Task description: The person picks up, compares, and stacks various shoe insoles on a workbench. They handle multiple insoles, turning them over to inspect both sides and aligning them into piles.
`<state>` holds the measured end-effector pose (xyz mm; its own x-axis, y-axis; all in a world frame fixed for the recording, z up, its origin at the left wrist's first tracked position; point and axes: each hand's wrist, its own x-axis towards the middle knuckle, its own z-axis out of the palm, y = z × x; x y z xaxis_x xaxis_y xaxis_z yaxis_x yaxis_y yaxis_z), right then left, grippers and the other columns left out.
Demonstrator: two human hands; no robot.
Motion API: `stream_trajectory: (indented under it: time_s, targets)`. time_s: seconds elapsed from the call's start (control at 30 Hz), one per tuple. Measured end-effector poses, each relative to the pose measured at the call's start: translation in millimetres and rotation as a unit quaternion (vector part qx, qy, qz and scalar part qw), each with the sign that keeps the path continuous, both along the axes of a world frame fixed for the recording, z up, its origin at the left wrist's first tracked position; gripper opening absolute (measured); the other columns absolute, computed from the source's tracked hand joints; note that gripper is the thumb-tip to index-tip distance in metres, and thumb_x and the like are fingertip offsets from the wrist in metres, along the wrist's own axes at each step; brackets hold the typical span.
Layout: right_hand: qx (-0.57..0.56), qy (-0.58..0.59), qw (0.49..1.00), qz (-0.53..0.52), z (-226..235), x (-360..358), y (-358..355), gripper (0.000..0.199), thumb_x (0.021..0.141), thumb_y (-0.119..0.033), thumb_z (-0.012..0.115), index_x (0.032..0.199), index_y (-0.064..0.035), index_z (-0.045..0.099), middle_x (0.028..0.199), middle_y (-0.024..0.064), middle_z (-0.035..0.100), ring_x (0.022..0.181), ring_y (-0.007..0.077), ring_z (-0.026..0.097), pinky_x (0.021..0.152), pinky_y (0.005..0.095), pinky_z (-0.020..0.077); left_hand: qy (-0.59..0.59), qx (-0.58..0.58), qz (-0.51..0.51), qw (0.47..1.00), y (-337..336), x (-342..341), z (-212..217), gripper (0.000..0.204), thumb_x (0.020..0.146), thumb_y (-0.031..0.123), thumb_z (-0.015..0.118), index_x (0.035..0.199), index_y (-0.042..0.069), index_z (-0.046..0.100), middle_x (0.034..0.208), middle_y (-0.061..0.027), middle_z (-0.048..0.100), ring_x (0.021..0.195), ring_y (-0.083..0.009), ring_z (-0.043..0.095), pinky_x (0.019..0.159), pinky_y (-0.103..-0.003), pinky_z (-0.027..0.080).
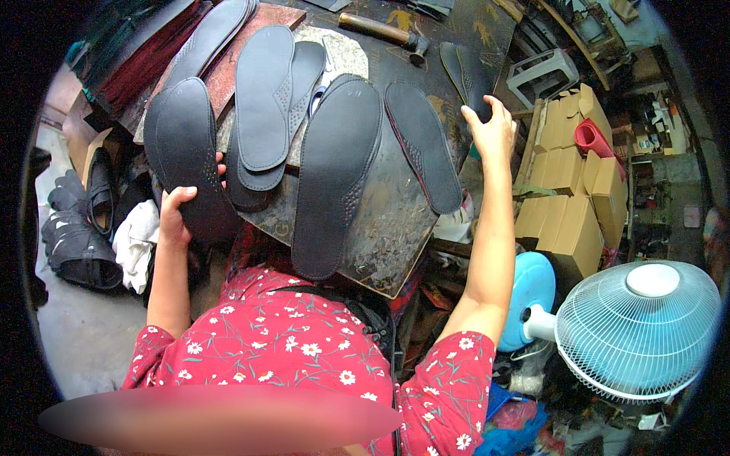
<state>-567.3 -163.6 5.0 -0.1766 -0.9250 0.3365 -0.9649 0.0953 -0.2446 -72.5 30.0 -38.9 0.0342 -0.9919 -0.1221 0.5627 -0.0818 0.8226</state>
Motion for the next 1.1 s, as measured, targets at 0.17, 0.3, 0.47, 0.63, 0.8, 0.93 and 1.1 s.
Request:
stream_trajectory:
  time_s: [0.17, 0.3, 0.47, 0.63, 0.8, 0.93, 1.1]
  targets:
    - [0.029, -0.077, 0.997, -0.005, -33, -27, -41, 0.078, 0.072, -0.055, 0.078, 0.136, -0.0158, 0.055, 0.131, 0.0206, 0.060, 0.123, 0.0377, 0.056, 0.102, 0.0461, 0.0447, 0.005, -0.003, 0.001, 1.000, 1, 0, -1, 0.069, 0.070, 0.012, 0.059, 0.134, -0.011, 0.047, 0.132, -0.0252, 0.059, 0.117, -0.0343, 0.062, 0.098, -0.046, 0.053]
    - [-0.034, -0.289, 0.957, 0.009, -33, -40, -39, 0.060, 0.086, -0.048, 0.068, 0.134, -0.0142, 0.056, 0.121, 0.0122, 0.068, 0.108, 0.0265, 0.064, 0.096, 0.0428, 0.0464, -0.002, 0.003, -0.004, 1.000, 1, 1, -2, 0.070, 0.070, 0.012, 0.059, 0.135, -0.011, 0.046, 0.133, -0.0252, 0.058, 0.117, -0.0343, 0.062, 0.098, -0.046, 0.053]
    - [0.063, -0.575, 0.814, -0.047, -7, -60, -15, 0.054, 0.097, -0.057, 0.043, 0.128, -0.0149, 0.059, 0.112, 0.0079, 0.072, 0.099, 0.0186, 0.064, 0.087, 0.0393, 0.0441, 0.012, 0.002, -0.010, 1.000, 1, 2, -3, 0.073, 0.070, 0.012, 0.059, 0.138, -0.010, 0.044, 0.135, -0.0247, 0.056, 0.118, -0.0334, 0.061, 0.100, -0.044, 0.053]
    - [0.080, -0.598, 0.797, -0.032, 1, -63, -10, 0.053, 0.098, -0.055, 0.040, 0.126, -0.0143, 0.060, 0.115, 0.0085, 0.072, 0.098, 0.0174, 0.066, 0.082, 0.0348, 0.0478, 0.014, -0.001, -0.009, 1.000, 2, 2, -4, 0.073, 0.070, 0.013, 0.059, 0.138, -0.010, 0.044, 0.135, -0.0247, 0.056, 0.118, -0.0328, 0.061, 0.099, -0.044, 0.053]
    - [-0.014, -0.299, 0.954, -0.008, -15, -42, -34, 0.056, 0.089, -0.046, 0.064, 0.130, -0.0083, 0.058, 0.118, 0.0141, 0.068, 0.108, 0.0260, 0.063, 0.092, 0.0375, 0.0464, 0.003, -0.001, -0.009, 1.000, 2, 2, -4, 0.073, 0.071, 0.013, 0.059, 0.138, -0.010, 0.043, 0.135, -0.0245, 0.056, 0.118, -0.0327, 0.061, 0.099, -0.043, 0.053]
    - [0.033, -0.027, 0.997, 0.071, -27, -20, -29, 0.057, 0.084, -0.042, 0.071, 0.128, -0.0103, 0.057, 0.121, 0.0190, 0.065, 0.115, 0.0368, 0.061, 0.099, 0.0451, 0.0463, 0.004, -0.001, -0.012, 1.000, 1, 2, -4, 0.072, 0.071, 0.013, 0.058, 0.137, -0.010, 0.044, 0.135, -0.0244, 0.056, 0.119, -0.0325, 0.061, 0.099, -0.043, 0.053]
    - [0.054, 0.055, 0.996, 0.039, -7, -8, -12, 0.055, 0.080, -0.038, 0.072, 0.123, -0.0088, 0.056, 0.111, 0.0199, 0.068, 0.104, 0.0389, 0.065, 0.092, 0.0465, 0.0493, -0.005, 0.000, -0.008, 1.000, 2, 3, -5, 0.071, 0.071, 0.013, 0.058, 0.137, -0.010, 0.044, 0.135, -0.0246, 0.056, 0.119, -0.0327, 0.061, 0.099, -0.043, 0.053]
